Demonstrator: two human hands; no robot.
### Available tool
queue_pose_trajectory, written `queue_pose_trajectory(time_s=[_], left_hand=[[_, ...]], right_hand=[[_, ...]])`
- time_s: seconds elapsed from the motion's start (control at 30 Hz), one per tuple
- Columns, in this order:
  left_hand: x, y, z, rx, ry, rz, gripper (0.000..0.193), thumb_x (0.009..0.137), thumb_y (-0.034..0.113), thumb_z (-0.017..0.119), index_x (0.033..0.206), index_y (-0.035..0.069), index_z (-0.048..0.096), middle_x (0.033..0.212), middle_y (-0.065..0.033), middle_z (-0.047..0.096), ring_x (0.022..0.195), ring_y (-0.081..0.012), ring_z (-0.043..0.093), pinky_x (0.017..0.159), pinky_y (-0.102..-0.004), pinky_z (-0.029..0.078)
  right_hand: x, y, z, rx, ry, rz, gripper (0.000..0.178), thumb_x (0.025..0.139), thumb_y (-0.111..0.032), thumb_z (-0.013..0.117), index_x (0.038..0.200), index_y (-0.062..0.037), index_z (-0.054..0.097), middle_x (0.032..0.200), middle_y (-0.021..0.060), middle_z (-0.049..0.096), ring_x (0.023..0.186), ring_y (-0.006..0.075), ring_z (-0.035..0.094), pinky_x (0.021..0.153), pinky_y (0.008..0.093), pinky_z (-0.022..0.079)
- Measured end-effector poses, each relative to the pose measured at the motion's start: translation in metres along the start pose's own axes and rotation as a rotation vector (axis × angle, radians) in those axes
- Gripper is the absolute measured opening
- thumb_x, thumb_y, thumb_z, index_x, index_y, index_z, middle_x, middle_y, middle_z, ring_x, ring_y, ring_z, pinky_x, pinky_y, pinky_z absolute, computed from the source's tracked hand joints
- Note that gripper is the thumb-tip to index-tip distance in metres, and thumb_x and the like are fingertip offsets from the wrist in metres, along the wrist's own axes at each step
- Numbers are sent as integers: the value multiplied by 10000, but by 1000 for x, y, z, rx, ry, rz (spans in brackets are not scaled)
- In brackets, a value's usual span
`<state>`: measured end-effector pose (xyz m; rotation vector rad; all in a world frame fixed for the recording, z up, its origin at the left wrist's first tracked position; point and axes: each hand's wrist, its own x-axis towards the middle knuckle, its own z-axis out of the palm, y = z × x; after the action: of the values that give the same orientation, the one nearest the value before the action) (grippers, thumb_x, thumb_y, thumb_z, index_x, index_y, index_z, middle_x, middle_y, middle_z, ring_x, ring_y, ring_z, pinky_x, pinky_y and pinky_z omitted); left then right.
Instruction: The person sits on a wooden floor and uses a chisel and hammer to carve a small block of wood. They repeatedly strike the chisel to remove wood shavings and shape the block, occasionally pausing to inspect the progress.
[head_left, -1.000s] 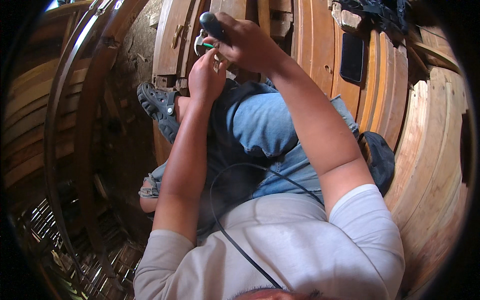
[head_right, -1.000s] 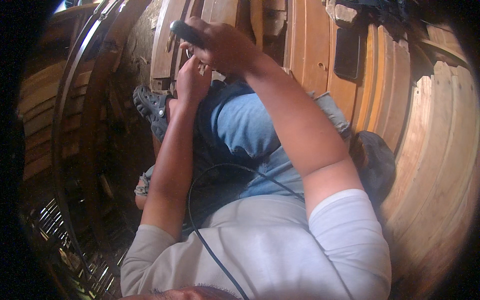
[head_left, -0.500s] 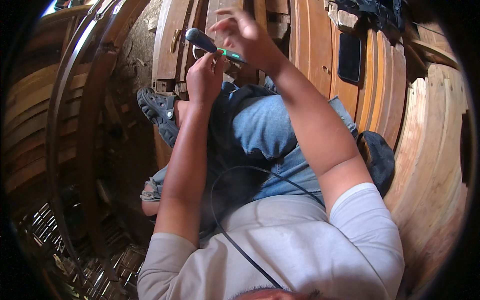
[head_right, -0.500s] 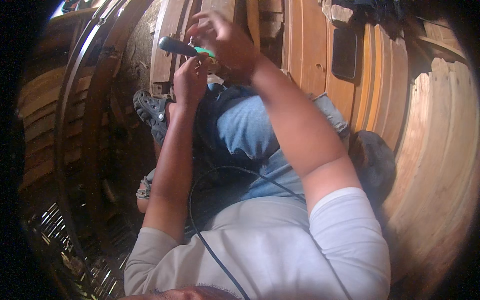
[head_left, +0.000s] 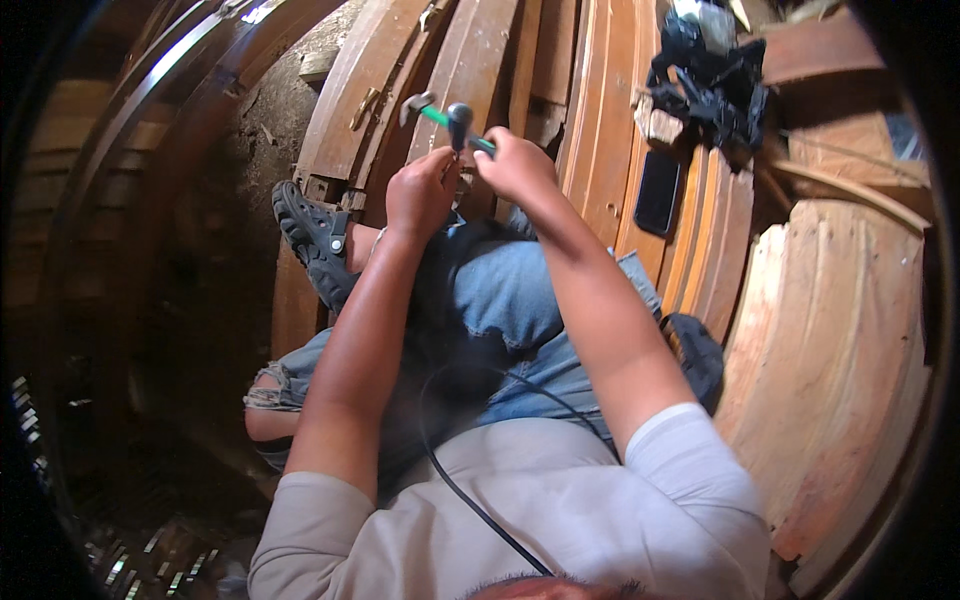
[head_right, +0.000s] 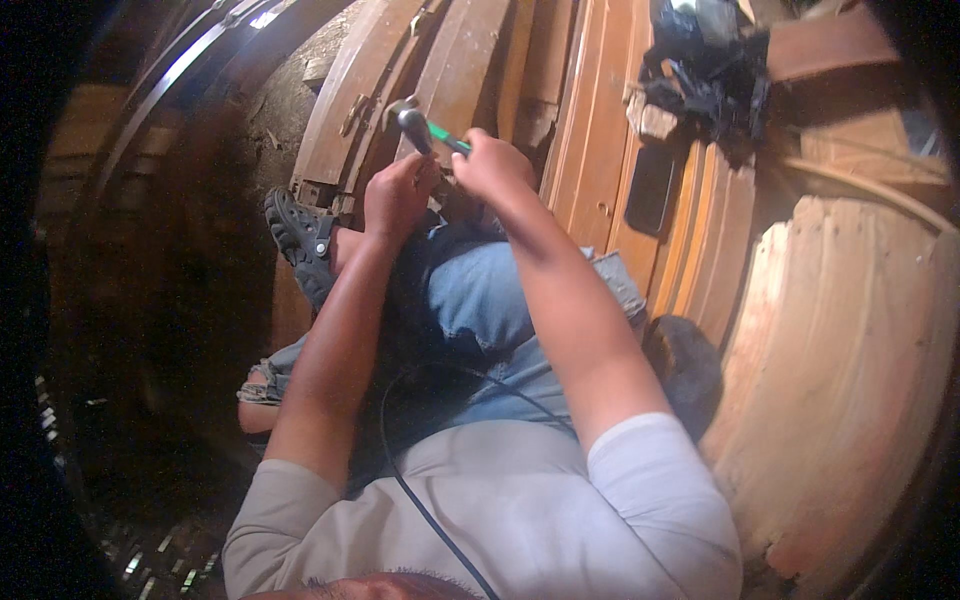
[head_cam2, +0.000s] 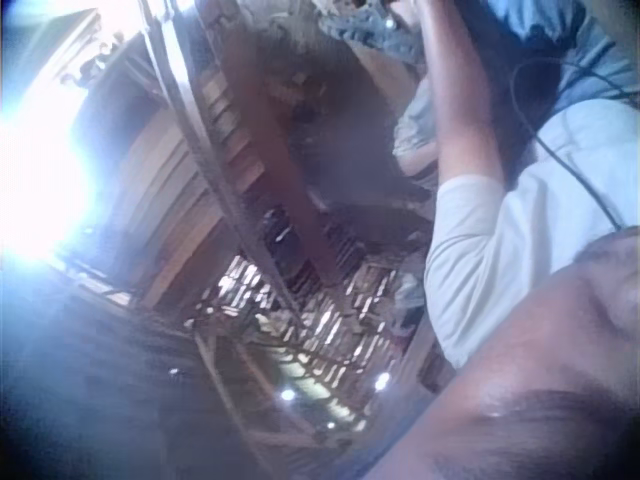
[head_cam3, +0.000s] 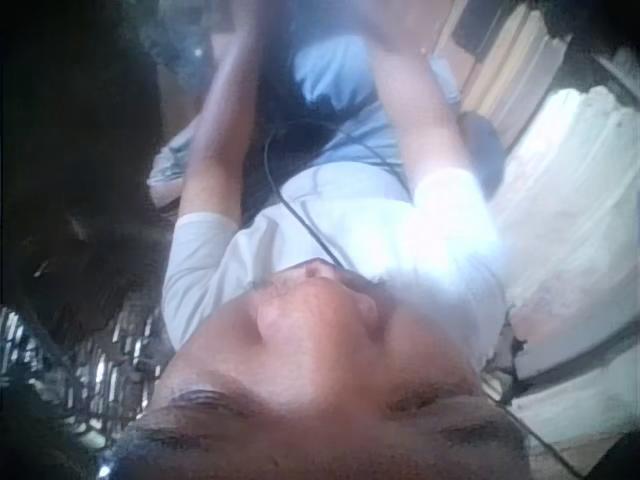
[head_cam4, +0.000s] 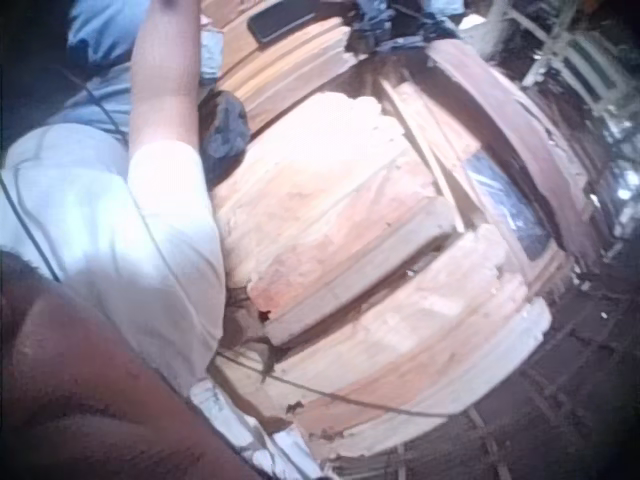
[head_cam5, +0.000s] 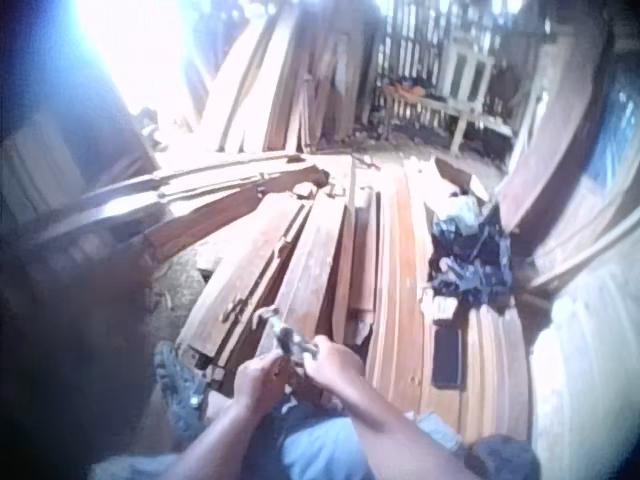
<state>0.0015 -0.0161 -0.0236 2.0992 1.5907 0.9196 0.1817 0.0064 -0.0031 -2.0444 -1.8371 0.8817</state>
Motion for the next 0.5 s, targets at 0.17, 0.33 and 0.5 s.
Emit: queue_pose_trajectory(time_s=[0.17, 0.33, 0.5], left_hand=[[-2, -6, 8, -122, 88, 37, 196, 980, 258, 699, 1104, 122, 765, 1008, -150, 768, 922, -371, 743, 760, -478, 587], [-5, -8, 9, -89, 121, 39, 160, 972, 259, 665, 1048, 144, 746, 973, -106, 767, 878, -340, 744, 741, -458, 593], [-4, -7, 8, -79, 41, 12, 167, 988, 285, 645, 986, 130, 709, 946, -115, 752, 883, -347, 739, 734, -469, 588]], right_hand=[[-45, 36, -61, 473, 271, -5, 370, 1056, -401, 631, 1162, -53, 698, 896, 115, 727, 843, 223, 717, 728, 361, 557], [-123, 12, -152, 747, 207, -116, 225, 1130, -222, 519, 1221, -42, 621, 764, -25, 538, 634, 62, 533, 551, 247, 451], [-160, -10, -199, 49, 40, -56, 277, 1083, -262, 589, 1119, -10, 697, 819, 11, 640, 735, 75, 581, 655, 283, 465]])
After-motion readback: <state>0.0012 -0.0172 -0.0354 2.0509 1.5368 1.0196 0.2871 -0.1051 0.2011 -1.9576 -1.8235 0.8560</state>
